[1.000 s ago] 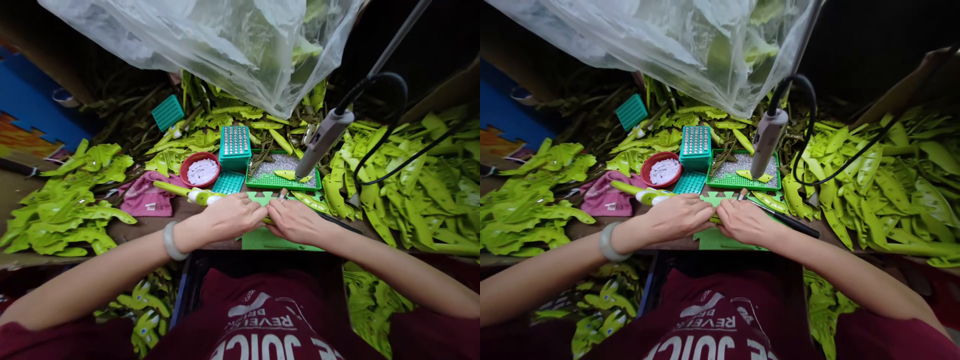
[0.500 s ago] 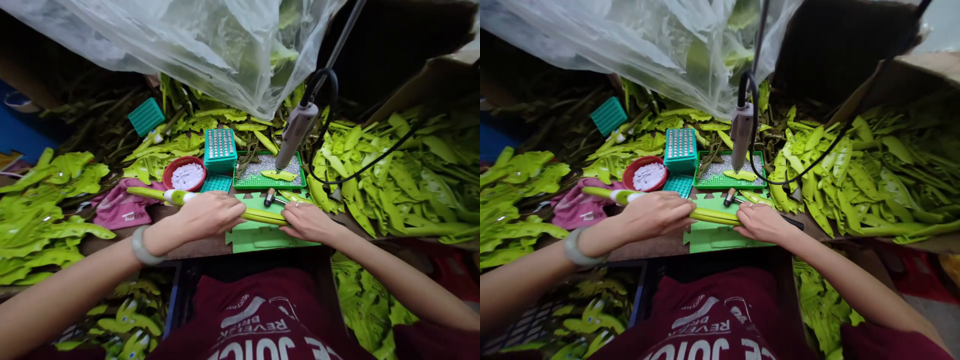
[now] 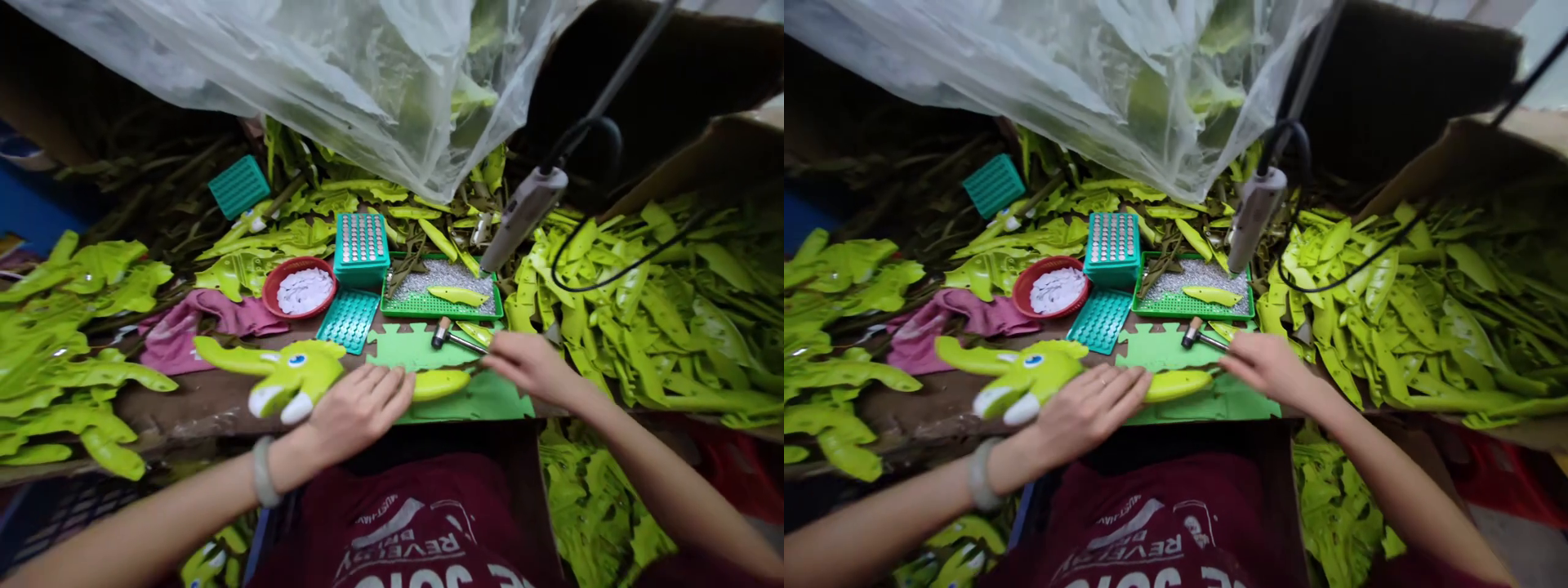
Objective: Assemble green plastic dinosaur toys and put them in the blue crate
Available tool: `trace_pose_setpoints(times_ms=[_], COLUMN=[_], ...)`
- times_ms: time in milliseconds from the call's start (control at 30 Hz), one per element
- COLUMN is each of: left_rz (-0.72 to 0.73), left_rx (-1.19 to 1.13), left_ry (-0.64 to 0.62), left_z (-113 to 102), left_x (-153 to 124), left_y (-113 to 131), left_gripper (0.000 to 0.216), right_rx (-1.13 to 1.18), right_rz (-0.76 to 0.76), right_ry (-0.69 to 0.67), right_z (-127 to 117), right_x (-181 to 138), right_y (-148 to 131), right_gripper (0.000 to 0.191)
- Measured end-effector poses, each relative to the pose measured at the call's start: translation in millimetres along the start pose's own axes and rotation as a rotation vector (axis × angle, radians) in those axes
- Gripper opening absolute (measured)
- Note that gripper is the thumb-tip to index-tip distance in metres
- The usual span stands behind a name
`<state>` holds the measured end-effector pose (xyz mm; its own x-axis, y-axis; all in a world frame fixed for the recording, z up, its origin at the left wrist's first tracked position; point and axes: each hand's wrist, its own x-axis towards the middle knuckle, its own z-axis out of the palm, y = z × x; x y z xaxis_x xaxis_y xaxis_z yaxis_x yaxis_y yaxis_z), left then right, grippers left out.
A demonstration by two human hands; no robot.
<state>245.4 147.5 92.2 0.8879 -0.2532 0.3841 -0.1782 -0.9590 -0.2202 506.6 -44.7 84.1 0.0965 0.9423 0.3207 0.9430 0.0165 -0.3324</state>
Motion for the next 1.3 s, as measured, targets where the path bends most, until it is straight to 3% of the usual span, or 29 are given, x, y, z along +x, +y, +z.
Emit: trace_pose_setpoints(times_ms=[67,100,167,200,300,367,433,533,633,733,933,1033,1133,1233,1300], left_rz=[-0.097,-0.142,-0.207,-0.233,-0.275,-0.268,-0.224,-0.096,0.053,0.187,0.233,0.202,0.18,0.136,0.125], left_rx=[-0.042,-0.08,-0.16,-0.205,-0.334,-0.365,-0.335,-0.296,-0.328,-0.395,-0.439,-0.422,-0.388,-0.367,-0.342], left_ry=[0.057,0.066,0.06,0.056,0.061,0.06,0.032,-0.05,-0.113,-0.171,-0.211,-0.187,-0.177,-0.171,-0.158], left_z=[22,35,52,55,42,30,31,67,117,145,151,158,166,167,162], left_x=[-13,-18,-23,-24,-17,-2,25,85,141,168,162,169,181,187,187], left_y=[26,38,54,56,41,11,-25,-74,-100,-112,-124,-115,-106,-106,-114], left_gripper=[0.028,0.027,0.026,0.026,0.021,0.02,0.019,0.012,0.049,0.073,0.08,0.068,0.053,0.063,0.058], right_rx=[0.123,0.175,0.307,0.39,0.645,0.811,0.944,1.007,0.961,0.918,0.896,0.926,0.927,0.924,0.947], right_rz=[0.324,0.426,0.474,0.455,0.424,0.423,0.418,0.412,0.431,0.451,0.524,0.495,0.369,0.283,0.276], right_ry=[0.346,0.496,0.658,0.685,0.685,0.622,0.597,0.655,0.736,0.774,0.765,0.808,0.918,0.987,0.97], right_z=[-7,-8,-6,-3,1,2,1,-1,-8,-18,-24,-14,0,17,30], right_x=[11,22,52,69,110,125,130,126,109,85,56,65,81,96,103], right_y=[17,27,42,47,51,45,35,18,3,-4,-2,-3,-5,-1,6], right_gripper=[0.03,0.049,0.077,0.078,0.058,0.051,0.046,0.037,0.032,0.036,0.035,0.034,0.033,0.03,0.028])
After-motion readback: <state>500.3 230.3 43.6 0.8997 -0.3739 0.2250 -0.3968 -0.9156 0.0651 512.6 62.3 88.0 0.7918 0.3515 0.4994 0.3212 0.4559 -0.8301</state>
